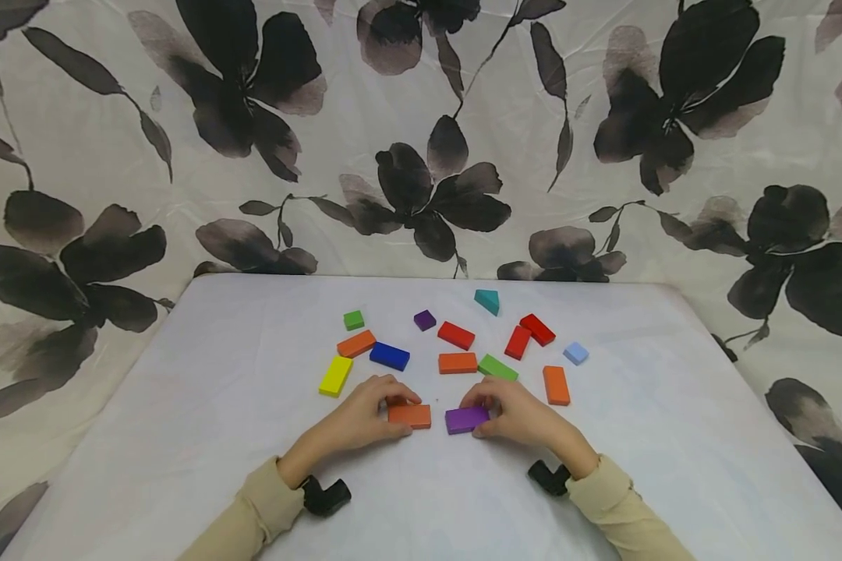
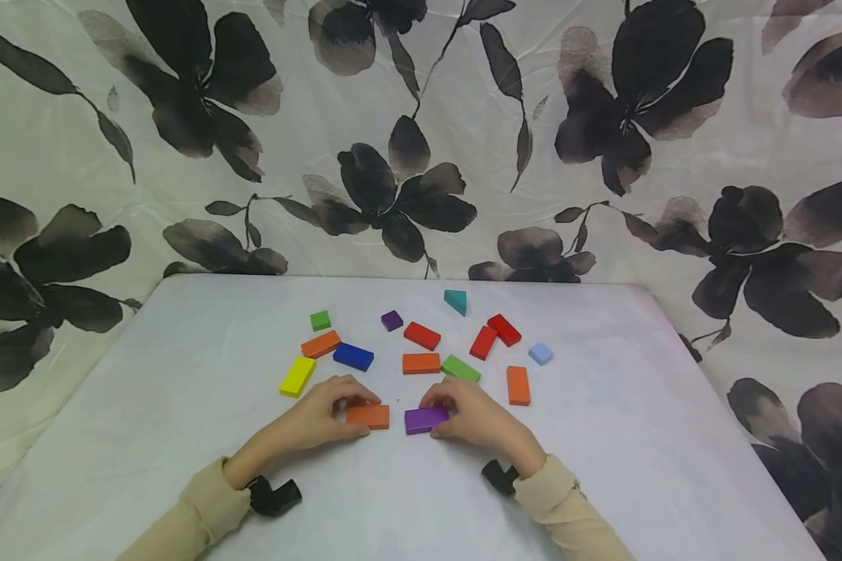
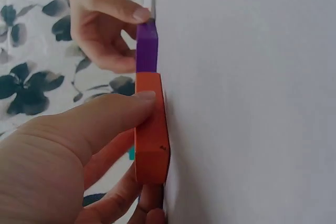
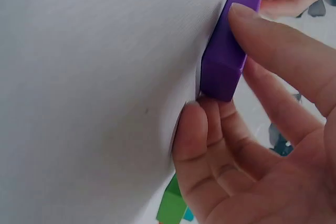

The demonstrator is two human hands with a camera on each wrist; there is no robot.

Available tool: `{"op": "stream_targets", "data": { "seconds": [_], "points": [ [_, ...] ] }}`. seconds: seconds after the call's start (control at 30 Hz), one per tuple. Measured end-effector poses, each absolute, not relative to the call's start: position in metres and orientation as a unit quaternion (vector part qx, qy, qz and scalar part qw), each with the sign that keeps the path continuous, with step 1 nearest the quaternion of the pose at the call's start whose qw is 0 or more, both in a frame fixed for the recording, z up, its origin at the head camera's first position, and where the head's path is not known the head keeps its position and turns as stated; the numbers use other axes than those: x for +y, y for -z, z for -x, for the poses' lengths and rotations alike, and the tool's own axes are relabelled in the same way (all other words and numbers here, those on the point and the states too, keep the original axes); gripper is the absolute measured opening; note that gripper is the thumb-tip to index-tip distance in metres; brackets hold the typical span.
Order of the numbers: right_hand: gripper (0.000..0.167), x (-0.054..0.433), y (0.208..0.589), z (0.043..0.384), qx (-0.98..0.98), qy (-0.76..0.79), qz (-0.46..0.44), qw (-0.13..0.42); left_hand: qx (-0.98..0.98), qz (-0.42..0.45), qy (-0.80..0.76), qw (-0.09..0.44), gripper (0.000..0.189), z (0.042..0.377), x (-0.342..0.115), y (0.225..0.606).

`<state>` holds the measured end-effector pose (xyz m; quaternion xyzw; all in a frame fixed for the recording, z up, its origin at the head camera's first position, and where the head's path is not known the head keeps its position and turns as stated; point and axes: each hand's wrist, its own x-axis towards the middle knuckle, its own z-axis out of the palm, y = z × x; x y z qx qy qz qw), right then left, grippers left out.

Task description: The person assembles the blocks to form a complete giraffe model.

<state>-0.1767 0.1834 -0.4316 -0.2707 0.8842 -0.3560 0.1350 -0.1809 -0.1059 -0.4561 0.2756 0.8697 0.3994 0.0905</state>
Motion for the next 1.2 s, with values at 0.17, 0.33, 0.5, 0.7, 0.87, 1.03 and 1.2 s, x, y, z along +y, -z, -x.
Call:
{"op": "stream_targets", "data": {
  "seconds": [0.17, 0.33, 0.5, 0.7, 0.87, 1.03, 1.2],
  "points": [
    [0.029, 0.177, 0.431, 0.182, 0.886, 0.361, 0.258, 0.132, 0.858, -0.28, -0.424, 0.076, 0.028, 0.188, -0.101, 0.463],
    [0.029, 0.174, 0.432, 0.187, 0.886, 0.364, 0.257, 0.13, 0.849, -0.288, -0.437, 0.069, 0.029, 0.196, -0.1, 0.472],
    [0.03, 0.172, 0.432, 0.191, 0.888, 0.365, 0.244, 0.136, 0.844, -0.3, -0.441, 0.06, 0.03, 0.198, -0.098, 0.475],
    [0.031, 0.174, 0.431, 0.193, 0.881, 0.382, 0.244, 0.137, 0.857, -0.307, -0.413, 0.012, 0.031, 0.194, -0.09, 0.473],
    [0.031, 0.174, 0.434, 0.193, 0.876, 0.388, 0.247, 0.142, 0.868, -0.296, -0.398, -0.024, 0.029, 0.191, -0.084, 0.478],
    [0.03, 0.174, 0.435, 0.193, 0.874, 0.391, 0.252, 0.141, 0.874, -0.284, -0.393, -0.04, 0.028, 0.192, -0.078, 0.481],
    [0.03, 0.173, 0.438, 0.193, 0.87, 0.397, 0.258, 0.136, 0.876, -0.287, -0.386, -0.029, 0.028, 0.193, -0.073, 0.481]
  ]
}}
